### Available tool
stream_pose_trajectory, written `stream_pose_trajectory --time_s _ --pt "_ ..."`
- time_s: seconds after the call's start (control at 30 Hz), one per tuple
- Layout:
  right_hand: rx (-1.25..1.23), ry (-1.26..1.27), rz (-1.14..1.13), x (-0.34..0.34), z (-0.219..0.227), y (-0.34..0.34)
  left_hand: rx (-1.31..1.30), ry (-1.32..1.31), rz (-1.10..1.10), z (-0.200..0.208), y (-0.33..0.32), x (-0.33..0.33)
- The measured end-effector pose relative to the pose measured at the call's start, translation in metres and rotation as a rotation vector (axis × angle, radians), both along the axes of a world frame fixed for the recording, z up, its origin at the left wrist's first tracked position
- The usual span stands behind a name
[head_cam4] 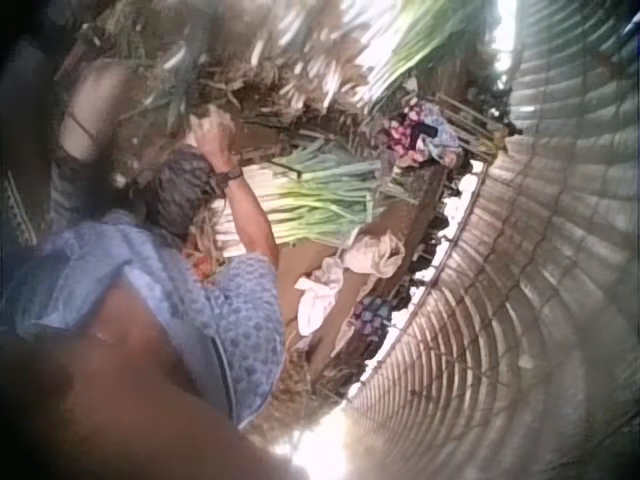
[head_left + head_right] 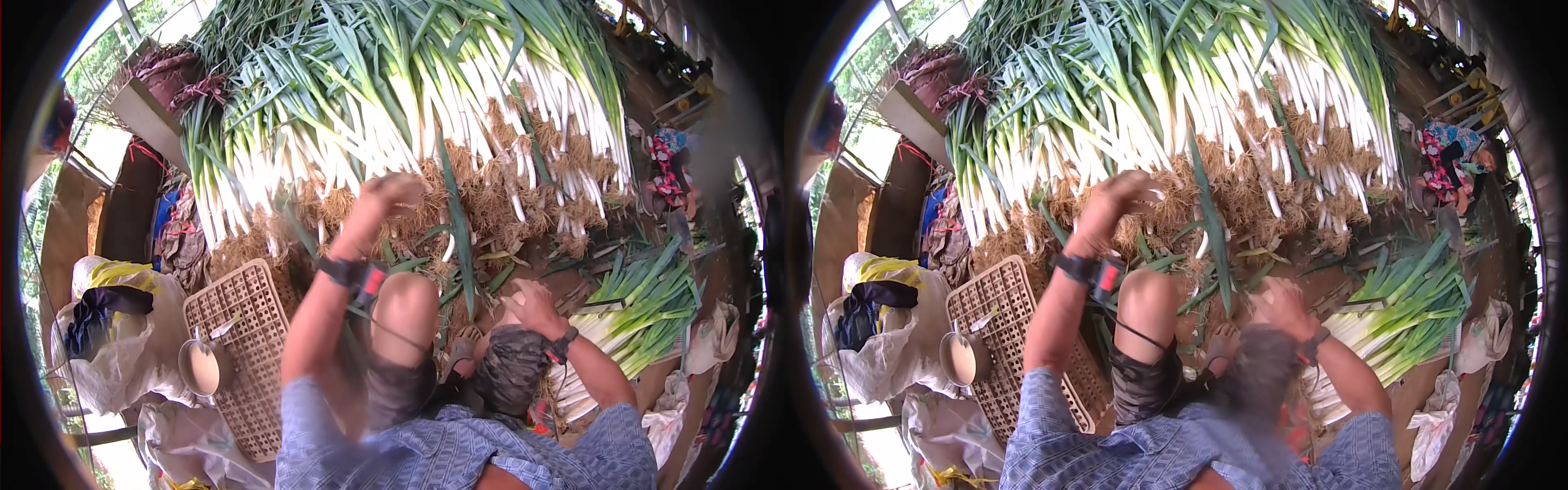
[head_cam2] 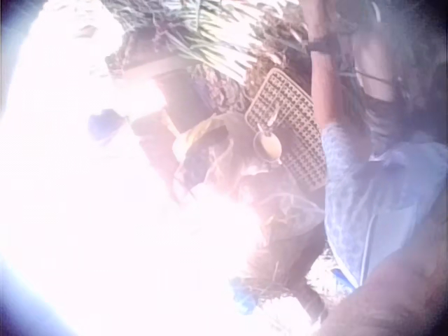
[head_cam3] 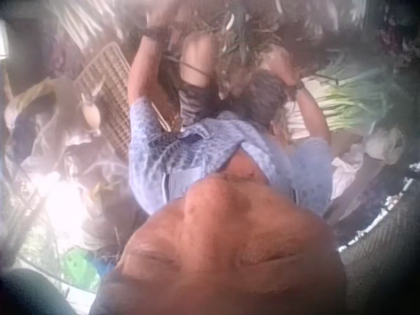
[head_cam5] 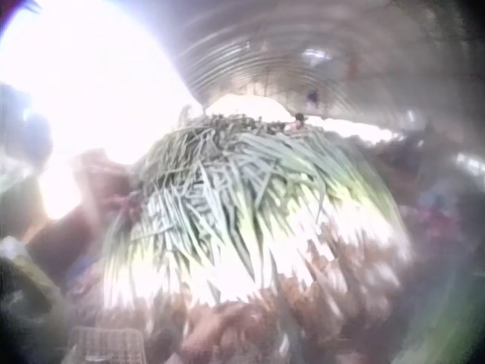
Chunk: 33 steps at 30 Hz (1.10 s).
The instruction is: The person sits on the ground and repeatedly picks up bunches of green onions, trims the roots and outer layers by hand, and places the cleaned onions into a growing pile. The process is repeated continuously with multiple bunches.
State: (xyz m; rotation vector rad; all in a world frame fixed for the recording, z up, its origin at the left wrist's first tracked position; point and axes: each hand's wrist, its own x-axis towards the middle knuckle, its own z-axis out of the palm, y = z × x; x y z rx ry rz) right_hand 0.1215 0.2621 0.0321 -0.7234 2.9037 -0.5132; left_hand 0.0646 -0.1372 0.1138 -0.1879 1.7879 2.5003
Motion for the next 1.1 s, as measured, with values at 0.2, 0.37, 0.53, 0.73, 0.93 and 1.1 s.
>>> stream_pose_trajectory --time_s 0.2,0.37,0.53,0.73,0.93,1.1 --pt "-0.086 -0.038 0.020 -0.007 -0.003 -0.009 -0.215 -0.330 0.435 -0.147 -0.137 -0.079" --pt "-0.109 -0.106 0.007 -0.014 -0.001 -0.018 -0.918 -0.389 0.468 -0.195 -0.172 -0.139" --pt "-0.077 -0.195 -0.157 0.002 0.002 -0.001 -0.960 -0.436 0.447 -0.194 -0.119 -0.178" --pt "-0.132 -0.102 -0.003 0.004 0.009 -0.004 -0.941 -0.389 0.471 -0.208 -0.180 -0.192" --pt "-0.220 -0.147 -0.142 0.003 0.007 -0.003 -0.629 0.248 0.516 -0.071 -0.183 -0.194" --pt "-0.484 -0.149 -0.162 -0.007 -0.007 -0.016 -1.002 -0.210 0.531 -0.179 -0.249 -0.050"
